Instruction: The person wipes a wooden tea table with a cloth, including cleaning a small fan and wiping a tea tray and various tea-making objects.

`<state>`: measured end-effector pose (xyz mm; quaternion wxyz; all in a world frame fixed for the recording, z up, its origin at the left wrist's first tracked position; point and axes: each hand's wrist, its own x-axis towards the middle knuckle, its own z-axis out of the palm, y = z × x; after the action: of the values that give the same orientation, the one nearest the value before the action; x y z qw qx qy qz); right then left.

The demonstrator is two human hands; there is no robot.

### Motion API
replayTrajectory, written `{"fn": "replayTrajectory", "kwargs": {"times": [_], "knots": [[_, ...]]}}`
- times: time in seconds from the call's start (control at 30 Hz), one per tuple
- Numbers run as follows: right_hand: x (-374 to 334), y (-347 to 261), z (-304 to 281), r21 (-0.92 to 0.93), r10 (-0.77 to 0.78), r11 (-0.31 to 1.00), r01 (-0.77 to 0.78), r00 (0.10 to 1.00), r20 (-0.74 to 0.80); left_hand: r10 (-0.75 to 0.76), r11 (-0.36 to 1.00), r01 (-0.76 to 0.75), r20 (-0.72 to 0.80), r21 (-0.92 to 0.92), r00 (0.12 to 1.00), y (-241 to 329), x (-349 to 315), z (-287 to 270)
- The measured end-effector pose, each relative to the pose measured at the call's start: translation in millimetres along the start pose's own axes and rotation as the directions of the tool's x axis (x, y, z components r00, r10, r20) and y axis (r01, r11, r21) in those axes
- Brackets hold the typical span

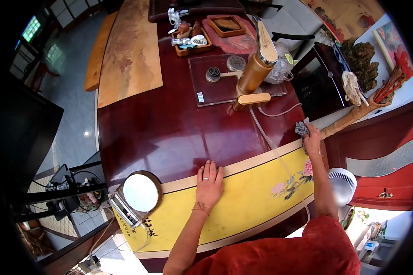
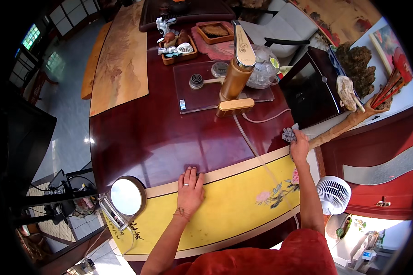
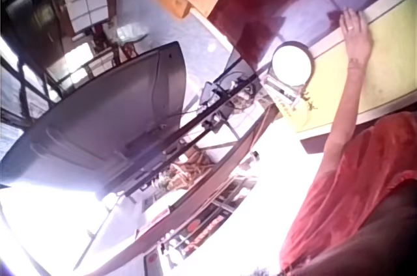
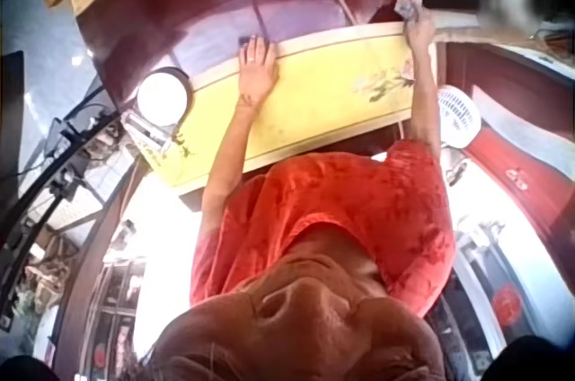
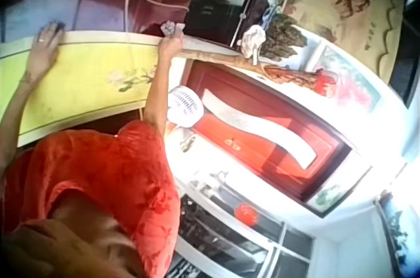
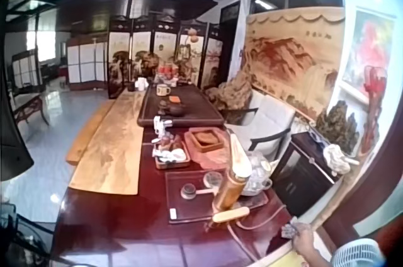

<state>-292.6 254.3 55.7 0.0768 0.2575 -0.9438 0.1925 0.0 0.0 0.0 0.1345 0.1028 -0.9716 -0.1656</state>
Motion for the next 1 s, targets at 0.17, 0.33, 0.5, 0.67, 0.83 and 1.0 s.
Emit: {"fn": "replayTrajectory", "kwargs": {"times": [0.17,0.33,0.5,0.67,0.83,1.0], "knots": [[-19,-86,50,0.209,-0.231,0.955,0.212,0.970,0.075,0.023,0.999,-0.025,0.041,0.039,0.999,-15,-3,-11],[2,-81,56,0.068,0.043,0.997,-0.044,0.999,0.012,0.006,1.000,-0.006,0.013,0.011,1.000,-5,1,-4],[-25,-151,86,0.068,-0.233,0.970,0.234,0.972,-0.024,-0.004,1.000,0.004,0.026,0.010,1.000,-6,-1,-5],[-13,-215,124,0.119,-0.206,0.972,0.202,0.978,0.019,0.010,1.000,-0.010,0.019,0.016,1.000,-3,0,-1],[16,-249,141,0.434,-0.717,0.688,0.581,0.636,0.285,0.001,1.000,-0.002,0.026,0.030,1.000,-6,-4,-5],[76,-297,178,0.294,-0.715,0.686,0.666,0.691,0.103,-0.002,0.997,0.003,0.012,-0.071,1.000,-1,1,-3]]}}
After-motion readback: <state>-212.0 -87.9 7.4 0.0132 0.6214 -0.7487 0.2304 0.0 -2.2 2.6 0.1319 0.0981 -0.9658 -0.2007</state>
